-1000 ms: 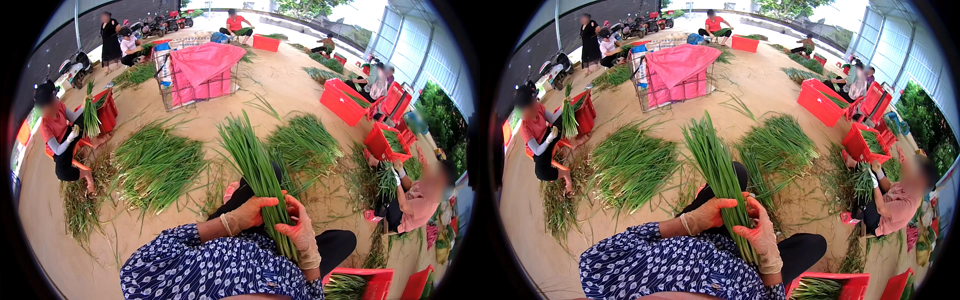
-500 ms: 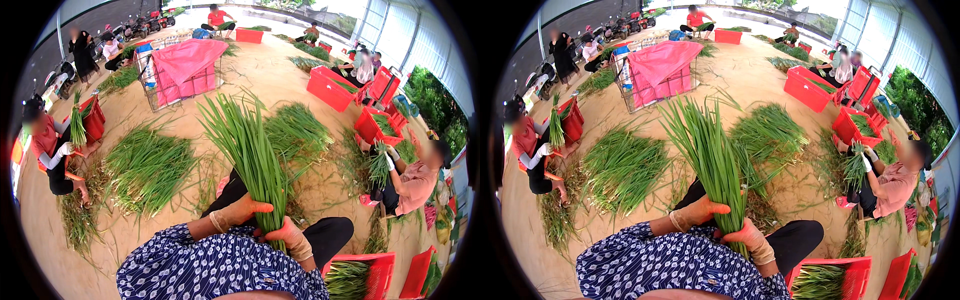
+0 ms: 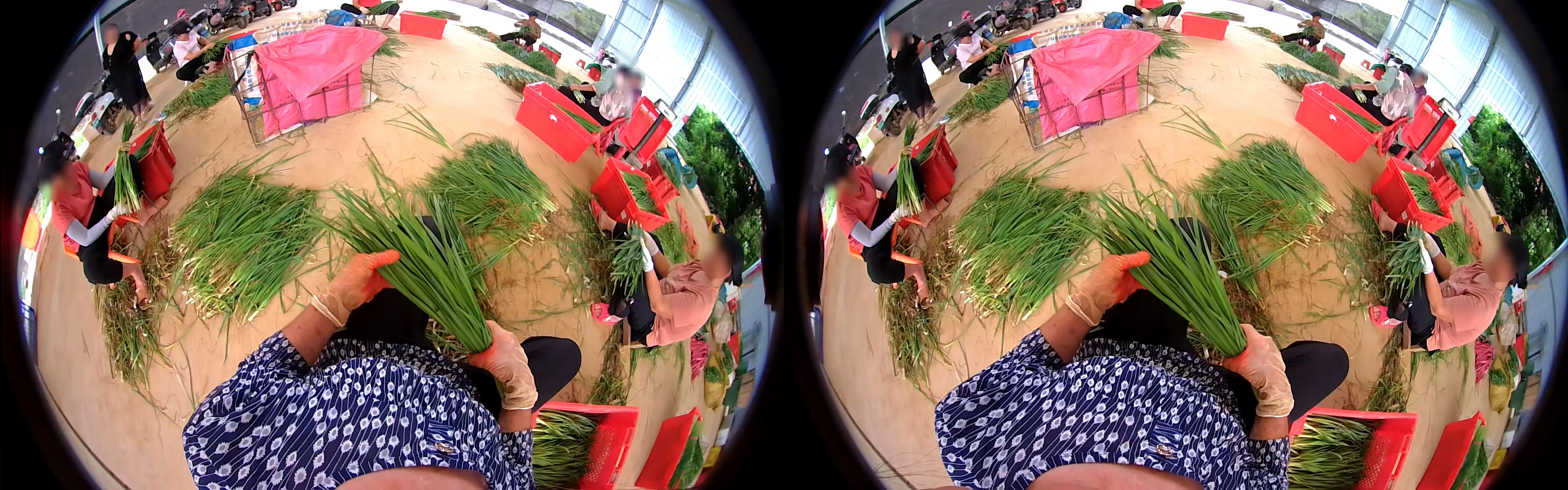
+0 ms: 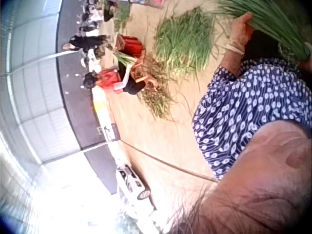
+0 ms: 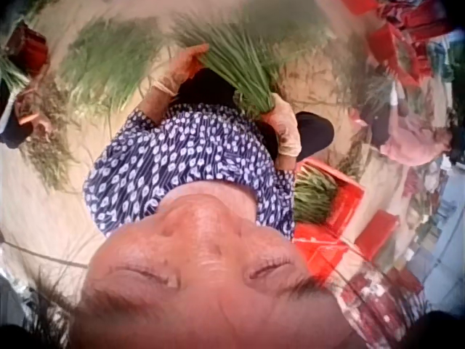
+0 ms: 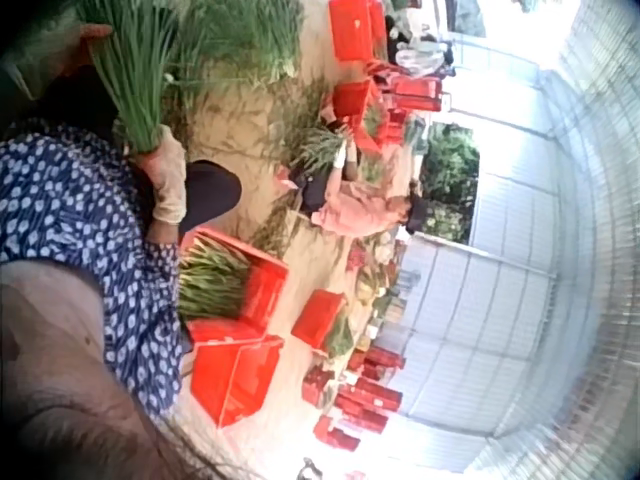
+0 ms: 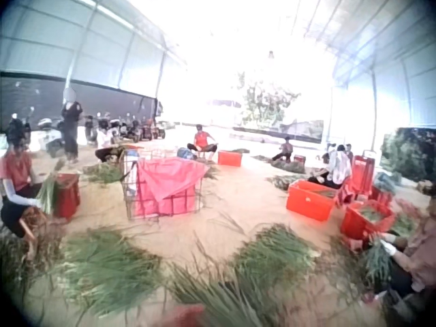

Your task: The person picks up bunches of green onions from the floor, removes dry or yellowed outer leaves by hand, and places the cleaned bundles into a red plastic crate.

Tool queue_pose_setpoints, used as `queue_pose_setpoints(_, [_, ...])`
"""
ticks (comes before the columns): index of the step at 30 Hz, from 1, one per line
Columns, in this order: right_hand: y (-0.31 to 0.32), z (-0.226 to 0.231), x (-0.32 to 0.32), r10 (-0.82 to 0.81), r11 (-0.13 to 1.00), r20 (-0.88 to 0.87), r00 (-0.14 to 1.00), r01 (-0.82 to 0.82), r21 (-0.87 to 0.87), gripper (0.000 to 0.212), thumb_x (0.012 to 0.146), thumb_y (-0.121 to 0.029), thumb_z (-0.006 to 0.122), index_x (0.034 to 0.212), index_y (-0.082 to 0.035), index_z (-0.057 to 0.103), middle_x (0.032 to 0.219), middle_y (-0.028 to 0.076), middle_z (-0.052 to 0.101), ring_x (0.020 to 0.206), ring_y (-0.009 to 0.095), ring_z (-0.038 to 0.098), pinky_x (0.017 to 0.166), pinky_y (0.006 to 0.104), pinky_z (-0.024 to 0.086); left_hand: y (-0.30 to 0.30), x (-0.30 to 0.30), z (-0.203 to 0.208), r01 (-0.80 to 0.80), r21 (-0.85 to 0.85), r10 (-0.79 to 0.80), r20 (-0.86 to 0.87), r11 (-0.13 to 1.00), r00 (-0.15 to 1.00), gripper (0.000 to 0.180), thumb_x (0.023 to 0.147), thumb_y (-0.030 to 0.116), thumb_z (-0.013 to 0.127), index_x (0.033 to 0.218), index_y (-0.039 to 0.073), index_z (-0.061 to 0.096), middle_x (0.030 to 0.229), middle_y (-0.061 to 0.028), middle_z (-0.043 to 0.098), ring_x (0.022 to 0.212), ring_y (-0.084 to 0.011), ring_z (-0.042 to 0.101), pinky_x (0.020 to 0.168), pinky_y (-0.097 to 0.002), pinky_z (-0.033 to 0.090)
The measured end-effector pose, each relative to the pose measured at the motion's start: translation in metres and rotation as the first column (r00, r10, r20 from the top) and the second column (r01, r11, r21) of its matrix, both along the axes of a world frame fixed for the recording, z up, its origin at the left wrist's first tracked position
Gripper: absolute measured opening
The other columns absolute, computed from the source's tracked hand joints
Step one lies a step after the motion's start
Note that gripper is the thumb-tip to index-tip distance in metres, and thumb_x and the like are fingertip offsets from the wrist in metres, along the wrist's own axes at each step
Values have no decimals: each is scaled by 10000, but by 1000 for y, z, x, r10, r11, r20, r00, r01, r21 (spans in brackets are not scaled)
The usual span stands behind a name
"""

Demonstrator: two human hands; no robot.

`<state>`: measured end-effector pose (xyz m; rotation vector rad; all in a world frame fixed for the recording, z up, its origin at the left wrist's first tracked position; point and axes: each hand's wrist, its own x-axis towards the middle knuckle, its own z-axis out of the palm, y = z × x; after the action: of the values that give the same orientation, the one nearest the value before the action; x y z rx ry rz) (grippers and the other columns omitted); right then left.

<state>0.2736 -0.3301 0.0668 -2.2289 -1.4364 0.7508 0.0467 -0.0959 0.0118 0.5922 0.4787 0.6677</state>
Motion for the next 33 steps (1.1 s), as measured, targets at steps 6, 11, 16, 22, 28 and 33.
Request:
queue_pose_setpoints(6, [-2,-21,-5,-16,1000,171,985,17,-6,511,749,-282,796,1198,-106,625,949,208,725,939,389,694,795,471,544,64,-64,9,-347,166,349,14,923,937,242,959,59,617,1158,-74,651,832,-90,672,683,-173,640,481,-232,474])
queue_pose_setpoints(11, [-3,-22,-5,-41,999,140,989,46,-30,522,758,-321,794,1210,-123,623,934,205,724,926,405,691,791,488,540,85,-103,54,-533,314,532,98,785,841,299,991,73,601,1258,-60,624,848,-33,646,690,-119,612,530,-213,475])
queue_pose_setpoints(16, [-3,-36,0,-54,999,128,990,55,0,548,717,-288,819,1200,-116,625,922,200,724,920,403,693,785,484,542,74,-99,74,-525,475,562,77,706,824,290,1004,96,606,1243,-67,631,870,-22,644,664,-102,590,545,-216,467])
queue_pose_setpoints(22, [-6,-34,-1,-75,997,113,991,73,17,543,687,-262,821,1174,-111,634,932,209,721,923,404,690,795,481,541,75,-88,50,-331,756,670,-187,565,719,177,981,95,645,1110,12,733,799,1,672,633,-86,598,566,-216,480])
queue_pose_setpoints(28, [-7,-33,-1,-83,997,122,989,82,8,514,704,-275,807,1161,-114,633,920,212,719,898,413,690,772,494,542,79,-59,19,288,935,840,-320,206,438,158,856,141,741,1001,84,768,855,-98,689,843,-258,655,782,-356,522])
queue_pose_setpoints(33, [-4,-27,-2,-70,996,128,989,75,-39,491,753,-342,800,1161,-119,642,944,202,726,933,401,696,804,488,549,69,-42,19,435,890,837,-338,136,429,168,801,128,741,957,65,738,832,-103,651,853,-290,610,790,-398,493])
